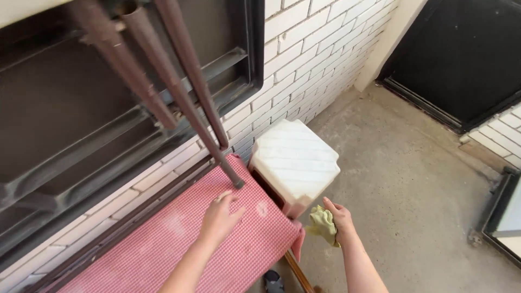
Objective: Wiping down a bicycle with a cloth and moving storage containers in a garage area.
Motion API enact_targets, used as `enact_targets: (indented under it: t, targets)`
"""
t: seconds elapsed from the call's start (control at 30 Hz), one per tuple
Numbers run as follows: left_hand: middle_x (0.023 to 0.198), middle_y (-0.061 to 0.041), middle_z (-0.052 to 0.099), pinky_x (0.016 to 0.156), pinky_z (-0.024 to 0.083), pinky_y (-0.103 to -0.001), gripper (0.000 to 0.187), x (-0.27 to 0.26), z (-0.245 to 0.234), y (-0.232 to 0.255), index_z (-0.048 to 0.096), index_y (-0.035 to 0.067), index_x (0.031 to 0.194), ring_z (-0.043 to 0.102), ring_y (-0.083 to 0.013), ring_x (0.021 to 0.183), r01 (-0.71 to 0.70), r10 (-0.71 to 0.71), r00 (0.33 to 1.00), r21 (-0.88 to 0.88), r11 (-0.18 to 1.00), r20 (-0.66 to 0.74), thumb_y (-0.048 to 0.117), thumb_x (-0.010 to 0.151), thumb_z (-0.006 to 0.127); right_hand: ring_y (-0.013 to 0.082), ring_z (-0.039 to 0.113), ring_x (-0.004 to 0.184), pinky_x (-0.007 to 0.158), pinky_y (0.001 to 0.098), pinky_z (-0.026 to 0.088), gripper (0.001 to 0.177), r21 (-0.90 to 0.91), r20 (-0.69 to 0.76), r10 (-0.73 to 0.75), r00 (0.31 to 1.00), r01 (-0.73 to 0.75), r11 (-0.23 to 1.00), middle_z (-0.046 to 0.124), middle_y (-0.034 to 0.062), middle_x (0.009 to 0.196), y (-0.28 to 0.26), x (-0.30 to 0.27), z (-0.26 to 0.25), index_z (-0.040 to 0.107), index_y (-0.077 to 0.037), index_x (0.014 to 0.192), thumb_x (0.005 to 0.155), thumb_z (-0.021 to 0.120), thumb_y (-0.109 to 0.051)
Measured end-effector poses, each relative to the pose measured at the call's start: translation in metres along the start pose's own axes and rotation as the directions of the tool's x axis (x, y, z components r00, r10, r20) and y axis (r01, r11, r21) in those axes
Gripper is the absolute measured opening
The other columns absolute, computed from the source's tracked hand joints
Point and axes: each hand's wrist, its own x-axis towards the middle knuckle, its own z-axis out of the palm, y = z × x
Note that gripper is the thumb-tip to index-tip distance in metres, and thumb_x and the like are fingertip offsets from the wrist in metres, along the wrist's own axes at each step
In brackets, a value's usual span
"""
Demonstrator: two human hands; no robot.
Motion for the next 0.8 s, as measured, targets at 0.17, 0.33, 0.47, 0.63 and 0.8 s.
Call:
enact_targets:
  t: [0.17,0.33,0.47,0.63,0.8]
  targets:
    - [0.143,-0.006,0.058,0.096,0.059,-0.041,0.050,0.115,0.002,0.072,0.056,0.008,0.135,0.064,-0.0211,0.120,-0.010,0.026,0.995,-0.151,0.988,0.101,0.036,0.094,0.065,0.0392,0.069,0.096,0.082,0.0515,0.053,0.078,0.098,0.047,0.167,0.985,-0.171,0.980,0.072,0.0231,0.112,-0.028,0.043,0.018,0.057,0.003,0.140,0.083,0.073,-0.048]
    - [0.156,-0.009,0.046,0.114,0.045,-0.050,0.075,0.225,0.029,0.086,0.037,0.008,0.153,0.049,-0.0283,0.140,0.042,-0.033,0.997,-0.124,0.991,0.072,0.044,0.094,0.067,0.0413,0.066,0.103,0.086,0.0526,0.052,0.079,0.135,0.119,0.229,0.966,-0.244,0.960,0.068,0.0240,0.120,-0.035,0.077,0.022,0.053,0.001,0.141,0.083,0.068,-0.050]
    - [0.162,-0.009,0.039,0.117,0.036,-0.051,0.081,0.306,0.051,0.064,0.034,0.012,0.157,0.041,-0.0300,0.147,0.123,-0.111,0.989,-0.128,0.984,0.093,0.058,0.093,0.055,0.0455,0.066,0.108,0.092,0.0556,0.054,0.083,0.163,0.236,0.266,0.935,-0.308,0.938,0.067,0.0297,0.124,-0.047,0.086,0.026,0.048,0.005,0.144,0.082,0.064,-0.047]
    - [0.162,-0.010,0.041,0.120,0.033,-0.047,0.081,0.334,0.058,0.066,0.035,0.012,0.157,0.042,-0.0310,0.147,0.219,-0.180,0.959,-0.167,0.961,0.221,0.061,0.093,0.048,0.0408,0.062,0.118,0.099,0.0549,0.053,0.087,0.128,0.212,0.312,0.926,-0.343,0.931,0.061,0.0241,0.136,-0.059,0.091,0.032,0.044,0.000,0.147,0.078,0.065,-0.049]
    - [0.154,-0.010,0.052,0.114,0.039,-0.045,0.077,0.357,0.079,0.052,0.048,0.013,0.150,0.051,-0.0312,0.139,0.213,-0.165,0.961,-0.213,0.954,0.221,0.064,0.092,0.044,0.0393,0.063,0.115,0.096,0.0528,0.055,0.085,0.198,0.201,0.270,0.942,-0.309,0.930,0.062,0.0261,0.135,-0.050,0.103,0.037,0.043,0.006,0.145,0.077,0.069,-0.040]
